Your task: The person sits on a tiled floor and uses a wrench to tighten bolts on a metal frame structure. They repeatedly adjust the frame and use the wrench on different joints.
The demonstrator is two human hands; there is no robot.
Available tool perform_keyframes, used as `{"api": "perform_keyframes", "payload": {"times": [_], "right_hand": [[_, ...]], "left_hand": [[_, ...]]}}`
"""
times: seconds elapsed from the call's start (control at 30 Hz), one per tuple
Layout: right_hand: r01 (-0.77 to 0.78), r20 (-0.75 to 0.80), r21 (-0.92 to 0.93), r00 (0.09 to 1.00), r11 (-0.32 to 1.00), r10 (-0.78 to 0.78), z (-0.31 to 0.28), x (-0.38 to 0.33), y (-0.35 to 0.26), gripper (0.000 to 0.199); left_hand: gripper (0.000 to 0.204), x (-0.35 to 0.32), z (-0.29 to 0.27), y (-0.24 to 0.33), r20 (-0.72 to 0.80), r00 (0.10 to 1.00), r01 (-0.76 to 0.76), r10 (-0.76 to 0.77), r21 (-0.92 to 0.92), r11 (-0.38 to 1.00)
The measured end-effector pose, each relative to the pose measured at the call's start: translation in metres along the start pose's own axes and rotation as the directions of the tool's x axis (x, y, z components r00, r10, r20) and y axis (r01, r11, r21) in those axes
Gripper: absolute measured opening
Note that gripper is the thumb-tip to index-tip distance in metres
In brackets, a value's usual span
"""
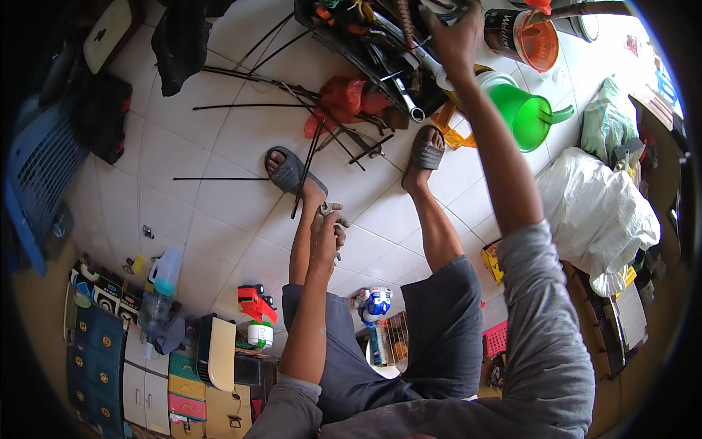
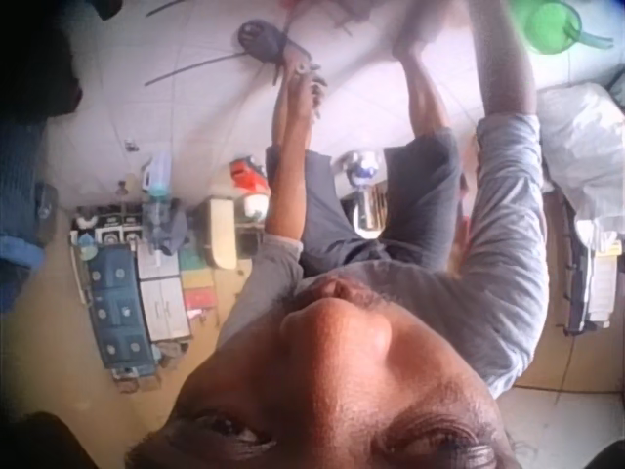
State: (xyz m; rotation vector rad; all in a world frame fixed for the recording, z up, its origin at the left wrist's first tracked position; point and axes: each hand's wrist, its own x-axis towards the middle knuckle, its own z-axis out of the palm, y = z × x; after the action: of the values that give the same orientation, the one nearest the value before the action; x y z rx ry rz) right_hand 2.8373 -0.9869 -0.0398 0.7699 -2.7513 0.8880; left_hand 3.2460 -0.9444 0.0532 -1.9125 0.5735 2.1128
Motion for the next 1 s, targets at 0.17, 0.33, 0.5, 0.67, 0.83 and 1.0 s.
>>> {"api": "perform_keyframes", "payload": {"times": [0.17,0.33,0.5,0.67,0.83,1.0], "right_hand": [[-0.072,0.726,-0.044,0.683,0.996,0.082,-0.013,-0.114,0.019,0.034],[0.045,0.772,-0.33,0.588,0.943,0.242,0.005,-0.118,0.009,0.033],[0.265,0.828,-0.363,0.532,0.893,0.179,0.005,-0.11,0.026,0.031],[0.461,0.919,-0.337,0.35,0.821,0.18,-0.001,-0.062,0.027,0.041],[0.441,0.883,-0.17,0.466,0.881,-0.063,-0.009,0.003,0.027,0.039],[0.119,0.958,0.091,0.261,0.989,-0.119,0.016,0.067,0.098,0.04]], "left_hand": [[0.028,0.001,0.003,0.002,0.006,1.0,0.0,0.0,0.063,0.998],[0.028,0.004,-0.002,0.0,0.012,1.0,-0.02,0.02,0.052,0.998],[0.026,0.001,-0.003,0.0,0.021,1.0,0.008,-0.008,0.023,1.0],[0.022,0.0,-0.003,0.003,-0.001,1.0,0.02,-0.02,-0.017,1.0],[0.024,-0.006,-0.003,0.003,0.018,1.0,-0.023,0.023,-0.021,1.0],[0.027,-0.005,0.0,0.002,0.038,0.999,-0.036,0.035,0.034,0.999]]}}
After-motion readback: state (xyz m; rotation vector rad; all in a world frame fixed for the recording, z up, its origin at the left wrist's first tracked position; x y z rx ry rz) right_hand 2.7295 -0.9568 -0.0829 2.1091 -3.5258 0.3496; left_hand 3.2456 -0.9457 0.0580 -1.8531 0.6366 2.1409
